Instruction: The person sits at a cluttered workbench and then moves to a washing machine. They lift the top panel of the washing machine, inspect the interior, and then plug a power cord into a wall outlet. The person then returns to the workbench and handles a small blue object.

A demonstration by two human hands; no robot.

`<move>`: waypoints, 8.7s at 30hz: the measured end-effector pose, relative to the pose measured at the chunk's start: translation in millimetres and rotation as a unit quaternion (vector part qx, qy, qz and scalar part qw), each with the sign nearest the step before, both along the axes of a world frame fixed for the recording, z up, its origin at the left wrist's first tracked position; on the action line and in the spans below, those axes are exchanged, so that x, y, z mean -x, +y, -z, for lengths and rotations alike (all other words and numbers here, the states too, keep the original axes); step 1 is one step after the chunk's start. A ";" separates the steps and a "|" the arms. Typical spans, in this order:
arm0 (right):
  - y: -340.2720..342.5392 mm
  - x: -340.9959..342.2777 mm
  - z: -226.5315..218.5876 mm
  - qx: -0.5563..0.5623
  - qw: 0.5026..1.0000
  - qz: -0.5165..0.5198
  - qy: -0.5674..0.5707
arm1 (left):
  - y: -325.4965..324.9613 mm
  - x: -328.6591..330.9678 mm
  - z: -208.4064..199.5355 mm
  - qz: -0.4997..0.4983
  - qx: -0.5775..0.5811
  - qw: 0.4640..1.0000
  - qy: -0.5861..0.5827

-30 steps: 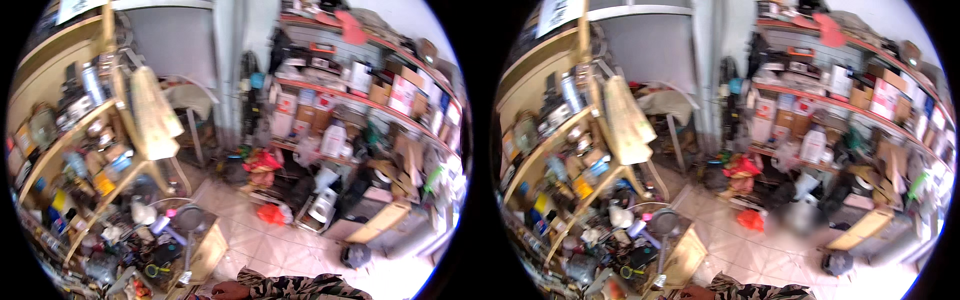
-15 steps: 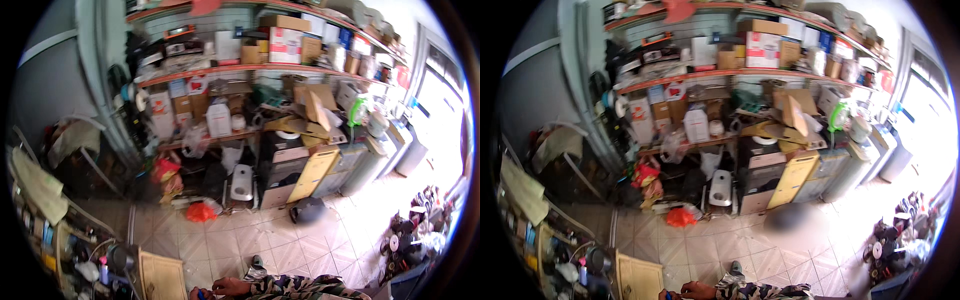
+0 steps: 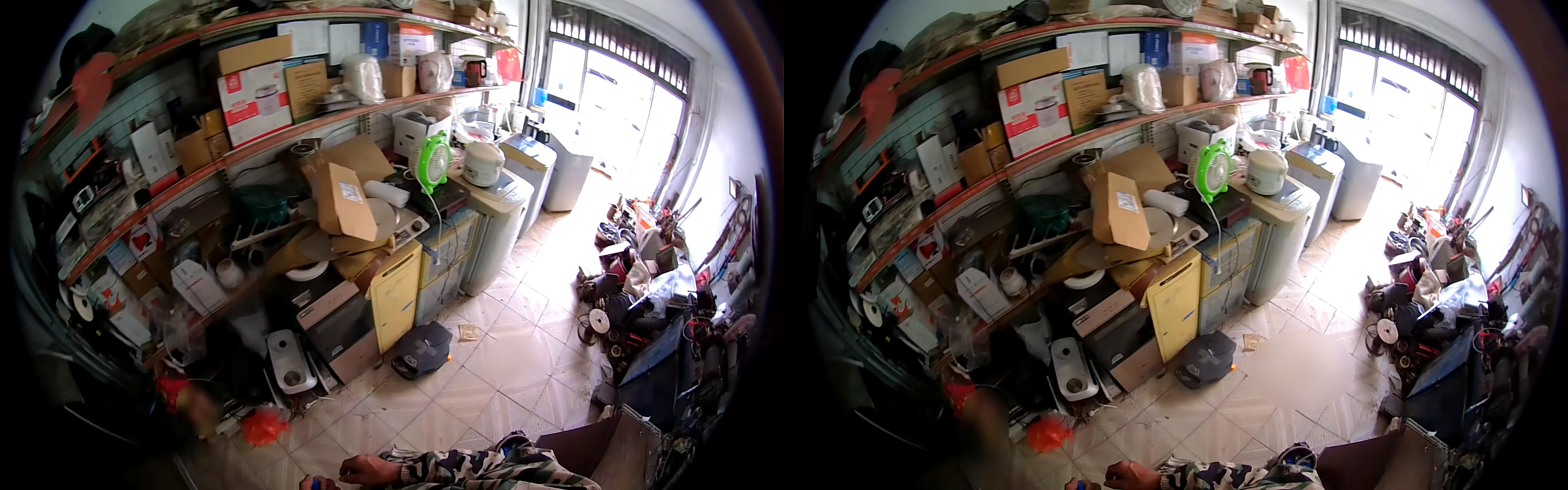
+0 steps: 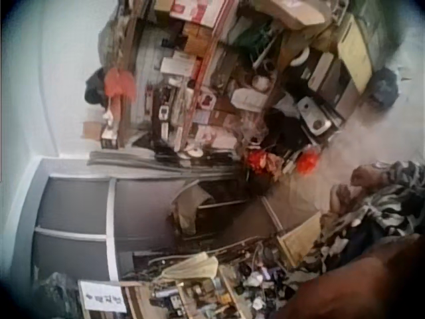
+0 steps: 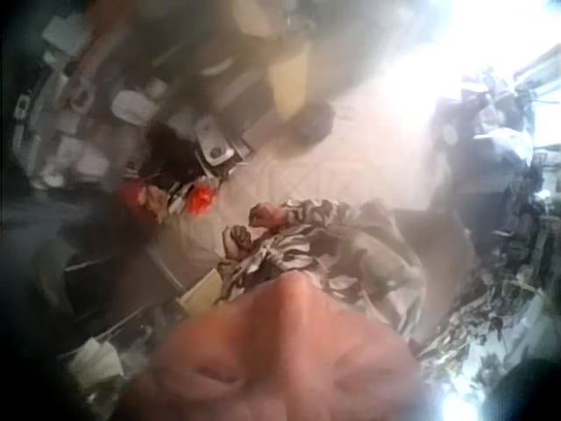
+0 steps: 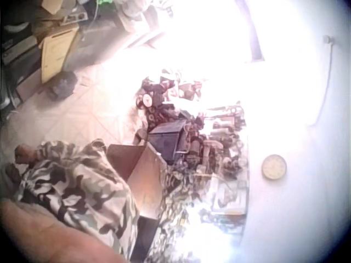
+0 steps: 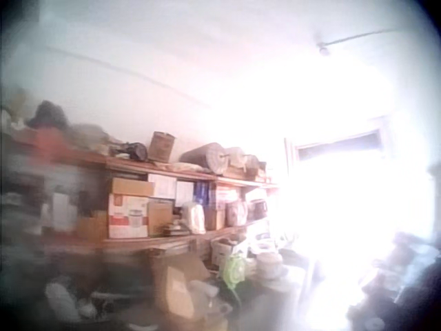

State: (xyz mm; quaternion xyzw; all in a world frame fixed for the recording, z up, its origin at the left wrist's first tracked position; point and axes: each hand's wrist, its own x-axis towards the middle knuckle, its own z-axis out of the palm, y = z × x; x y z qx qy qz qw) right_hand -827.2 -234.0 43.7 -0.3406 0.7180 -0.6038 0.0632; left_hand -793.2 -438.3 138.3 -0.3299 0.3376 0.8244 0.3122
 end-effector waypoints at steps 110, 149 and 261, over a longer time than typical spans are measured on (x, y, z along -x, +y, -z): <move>-20.1 158.1 -132.9 -0.055 0.722 0.527 -0.445 | 82.8 403.1 77.6 0.489 -0.248 0.835 0.044; -52.7 -11.8 -62.9 0.091 0.606 0.724 -0.318 | 177.1 277.7 50.6 0.718 -0.100 0.688 -0.027; -566.7 -621.6 -63.7 0.272 -0.700 0.605 -0.263 | -267.6 -822.6 67.7 0.795 -0.051 -0.603 -0.039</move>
